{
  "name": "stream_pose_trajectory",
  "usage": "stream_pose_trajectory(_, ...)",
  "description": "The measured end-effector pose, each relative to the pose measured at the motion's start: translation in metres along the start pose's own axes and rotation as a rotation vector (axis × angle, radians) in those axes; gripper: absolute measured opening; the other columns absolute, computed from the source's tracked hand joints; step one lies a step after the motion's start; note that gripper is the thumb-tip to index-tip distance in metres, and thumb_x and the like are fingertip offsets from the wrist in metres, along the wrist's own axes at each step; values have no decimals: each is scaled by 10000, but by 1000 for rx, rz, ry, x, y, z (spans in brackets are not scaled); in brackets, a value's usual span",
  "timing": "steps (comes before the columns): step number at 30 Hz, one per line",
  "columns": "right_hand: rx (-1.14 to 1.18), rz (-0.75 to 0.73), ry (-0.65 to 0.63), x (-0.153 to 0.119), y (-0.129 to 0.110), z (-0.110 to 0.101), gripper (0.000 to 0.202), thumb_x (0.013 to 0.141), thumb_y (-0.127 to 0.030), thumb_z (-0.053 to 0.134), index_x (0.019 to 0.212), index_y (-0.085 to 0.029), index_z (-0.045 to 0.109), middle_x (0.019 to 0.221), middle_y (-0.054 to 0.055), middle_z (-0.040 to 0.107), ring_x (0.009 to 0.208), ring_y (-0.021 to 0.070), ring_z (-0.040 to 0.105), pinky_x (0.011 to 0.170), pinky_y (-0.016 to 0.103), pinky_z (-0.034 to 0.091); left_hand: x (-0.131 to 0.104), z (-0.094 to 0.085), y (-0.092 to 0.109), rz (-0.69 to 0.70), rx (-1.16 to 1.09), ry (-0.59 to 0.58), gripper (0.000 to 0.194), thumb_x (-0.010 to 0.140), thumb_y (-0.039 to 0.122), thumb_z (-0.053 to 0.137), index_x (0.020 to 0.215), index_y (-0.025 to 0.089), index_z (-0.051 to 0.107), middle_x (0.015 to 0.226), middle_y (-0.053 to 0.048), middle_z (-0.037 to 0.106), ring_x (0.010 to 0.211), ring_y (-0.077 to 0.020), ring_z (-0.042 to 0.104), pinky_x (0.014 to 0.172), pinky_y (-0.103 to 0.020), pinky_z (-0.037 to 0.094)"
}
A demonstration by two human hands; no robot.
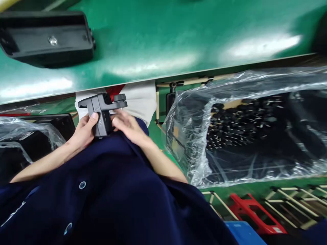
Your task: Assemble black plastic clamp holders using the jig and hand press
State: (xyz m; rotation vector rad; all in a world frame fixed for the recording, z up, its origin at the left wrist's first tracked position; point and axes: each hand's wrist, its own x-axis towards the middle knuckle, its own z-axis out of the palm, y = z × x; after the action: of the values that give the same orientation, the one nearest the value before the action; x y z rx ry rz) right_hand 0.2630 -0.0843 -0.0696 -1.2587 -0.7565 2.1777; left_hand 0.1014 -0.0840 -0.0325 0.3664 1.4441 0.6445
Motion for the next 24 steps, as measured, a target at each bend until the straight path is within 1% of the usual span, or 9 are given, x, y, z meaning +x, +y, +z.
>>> stream_pose_trajectory(3,-170,-32,131,-19,1,14,740,708,-630,691,1259,-177,493,1174,102,616,1093,227,598,934,358,511,-2,14,2,91,128,-82,515,744,530,732,1065,157,583,1013,-96,714,977,-222,674,870,-328,540)
stream_pose_trajectory(5,-277,-59,217,-35,-4,15,708,687,-613,713,1228,-193,532,1173,92,623,1094,249,599,967,391,503,-10,21,4,152,234,-132,428,773,492,713,1027,167,597,982,-87,720,929,-225,684,835,-331,553)
stream_pose_trajectory(9,-451,-148,289,-75,-30,-10,614,640,-626,747,1090,-227,622,1029,67,674,1003,282,635,928,446,522,-31,23,6,316,491,-346,244,898,386,574,1069,233,657,1096,-77,716,1045,-255,672,929,-387,548)
stream_pose_trajectory(11,-493,-260,385,-92,-50,-27,604,614,-630,764,1051,-232,637,973,70,681,940,288,648,854,450,543,-34,20,6,527,580,-353,261,899,326,565,1143,300,654,1147,-44,709,1095,-254,662,950,-389,554)
stream_pose_trajectory(14,-362,-444,518,-97,-92,-51,594,638,-652,721,1040,-225,619,846,69,678,665,227,633,578,373,534,-26,13,15,905,564,-222,349,853,231,588,1171,364,644,1098,4,728,999,-236,702,872,-348,595)
stream_pose_trajectory(16,-245,-558,553,-85,-129,-61,549,663,-681,658,943,-212,607,697,47,642,477,171,544,408,301,427,-18,4,28,1104,526,-55,369,809,179,611,1126,362,661,1002,14,747,881,-231,722,806,-337,604)
stream_pose_trajectory(18,-190,-640,608,-65,-170,-67,504,672,-687,624,809,-204,580,579,22,584,406,140,483,354,259,347,-9,-10,43,1234,514,130,335,775,149,629,1055,327,678,897,10,748,767,-223,718,739,-329,602)
stream_pose_trajectory(21,-198,-593,658,-30,-230,-73,459,696,-635,632,718,-185,542,531,12,562,380,97,429,346,215,294,10,-37,56,1392,558,357,253,766,90,617,965,239,664,788,-20,721,673,-194,693,670,-294,579)
stream_pose_trajectory(24,-269,-429,535,7,-283,-76,438,698,-577,668,699,-167,515,529,16,578,328,52,336,316,184,206,40,-59,55,1540,704,603,257,757,4,587,941,178,632,748,-46,705,660,-174,673,664,-274,544)
